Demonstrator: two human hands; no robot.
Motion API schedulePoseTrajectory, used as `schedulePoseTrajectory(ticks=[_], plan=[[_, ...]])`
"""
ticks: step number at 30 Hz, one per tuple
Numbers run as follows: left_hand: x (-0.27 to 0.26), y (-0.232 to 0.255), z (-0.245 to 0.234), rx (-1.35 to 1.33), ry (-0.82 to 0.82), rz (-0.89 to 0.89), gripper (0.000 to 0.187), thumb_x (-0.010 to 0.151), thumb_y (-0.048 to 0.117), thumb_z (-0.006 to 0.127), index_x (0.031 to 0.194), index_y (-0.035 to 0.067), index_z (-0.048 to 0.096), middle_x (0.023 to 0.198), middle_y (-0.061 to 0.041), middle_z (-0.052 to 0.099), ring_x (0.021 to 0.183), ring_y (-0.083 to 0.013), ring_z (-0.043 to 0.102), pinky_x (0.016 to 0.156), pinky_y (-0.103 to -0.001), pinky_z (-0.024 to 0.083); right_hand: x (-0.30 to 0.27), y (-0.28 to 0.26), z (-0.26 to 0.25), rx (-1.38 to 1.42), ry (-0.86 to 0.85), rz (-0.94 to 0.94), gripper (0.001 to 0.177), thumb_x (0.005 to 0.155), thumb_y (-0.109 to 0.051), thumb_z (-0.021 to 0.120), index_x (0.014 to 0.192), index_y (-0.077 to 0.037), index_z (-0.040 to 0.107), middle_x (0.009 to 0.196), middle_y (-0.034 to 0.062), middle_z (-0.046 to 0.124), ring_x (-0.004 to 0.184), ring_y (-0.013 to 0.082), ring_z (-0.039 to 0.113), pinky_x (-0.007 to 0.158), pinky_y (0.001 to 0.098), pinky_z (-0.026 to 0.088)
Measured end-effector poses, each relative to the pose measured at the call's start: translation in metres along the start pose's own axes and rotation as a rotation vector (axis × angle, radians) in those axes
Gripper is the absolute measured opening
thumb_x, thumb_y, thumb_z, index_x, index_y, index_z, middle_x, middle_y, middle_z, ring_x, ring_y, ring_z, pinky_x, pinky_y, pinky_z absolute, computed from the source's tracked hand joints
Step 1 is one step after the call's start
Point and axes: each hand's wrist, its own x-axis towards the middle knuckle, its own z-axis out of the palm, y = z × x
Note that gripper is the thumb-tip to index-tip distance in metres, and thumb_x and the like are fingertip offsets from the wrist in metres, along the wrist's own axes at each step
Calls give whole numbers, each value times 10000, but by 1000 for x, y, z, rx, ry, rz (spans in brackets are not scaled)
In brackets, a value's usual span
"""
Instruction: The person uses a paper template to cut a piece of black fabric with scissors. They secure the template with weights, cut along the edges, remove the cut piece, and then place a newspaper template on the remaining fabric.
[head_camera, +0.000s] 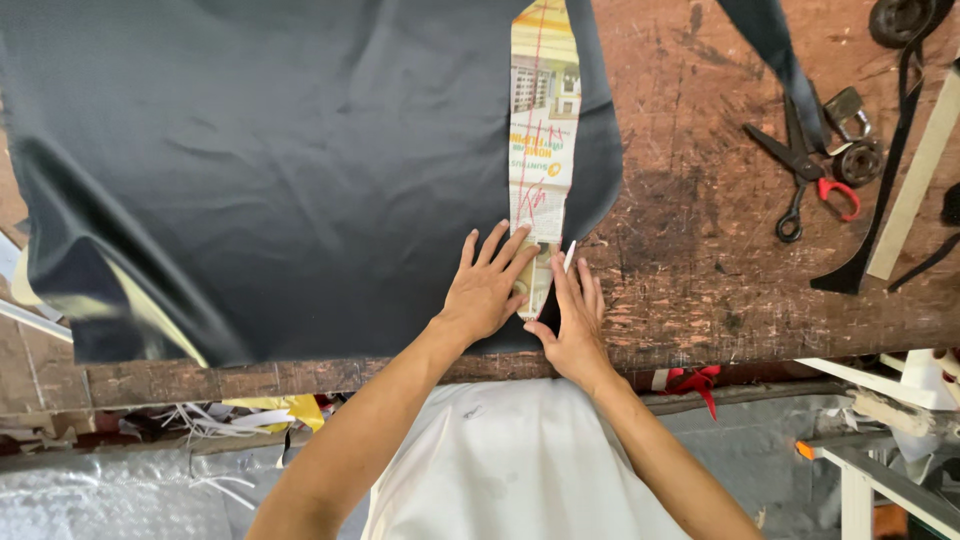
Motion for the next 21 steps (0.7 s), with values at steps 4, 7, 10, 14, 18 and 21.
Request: schedulePoseTrajectory(ticks=[4, 7, 10, 14, 18, 21], plan=[[3, -1, 0, 13, -7, -3, 794, 819, 338, 770, 1509, 153, 422, 1638, -103, 270, 1525, -350, 180, 1197, -621, 148, 1, 5, 1, 67, -10, -8, 1007, 819, -126, 772, 1630, -94, 176, 1696, 134, 238, 1576, 393, 116, 1247, 575, 69], [2, 0, 1, 11, -13, -7, 802, 819, 336, 775, 1512, 154, 415, 1642, -105, 261, 1529, -351, 170, 1200, -622, 144, -2, 9, 5, 96, 21, -2, 935, 875, -143, 756, 1627, -88, 202, 1689, 135, 259, 1572, 390, 135, 1239, 572, 89], [3, 1, 2, 13, -11, -7, 815, 814, 335, 786, 1519, 162, 415, 1648, -98, 261, 1537, -343, 170, 1210, -618, 144, -3, 11, 10, 28, 102, 13, 880, 905, -199, 771, 1623, -111, 270, 1680, 108, 320, 1583, 356, 195, 1260, 551, 138], [0, 1, -2, -22, -26, -23, 894, 757, 368, 826, 1519, 169, 404, 1650, -86, 252, 1539, -338, 163, 1218, -619, 134, -3, 9, 13, 3, 79, -7, 977, 826, -256, 819, 1607, -79, 260, 1671, 146, 301, 1569, 371, 188, 1248, 561, 137], [0, 5, -6, -7, -39, -21, 972, 708, 387, 860, 1528, 165, 388, 1655, -92, 238, 1537, -343, 157, 1215, -617, 131, -6, 11, 6, 53, 144, 23, 1151, 756, -351, 861, 1623, -43, 169, 1694, 203, 213, 1566, 418, 130, 1243, 549, 164], [1, 5, -9, -2, -72, -32, 1020, 682, 410, 874, 1533, 158, 371, 1653, -99, 225, 1535, -348, 149, 1215, -618, 125, -6, 11, 5, 10, 181, 129, 1293, 679, -413, 914, 1606, -25, 100, 1676, 219, 164, 1550, 442, 74, 1218, 574, 124]])
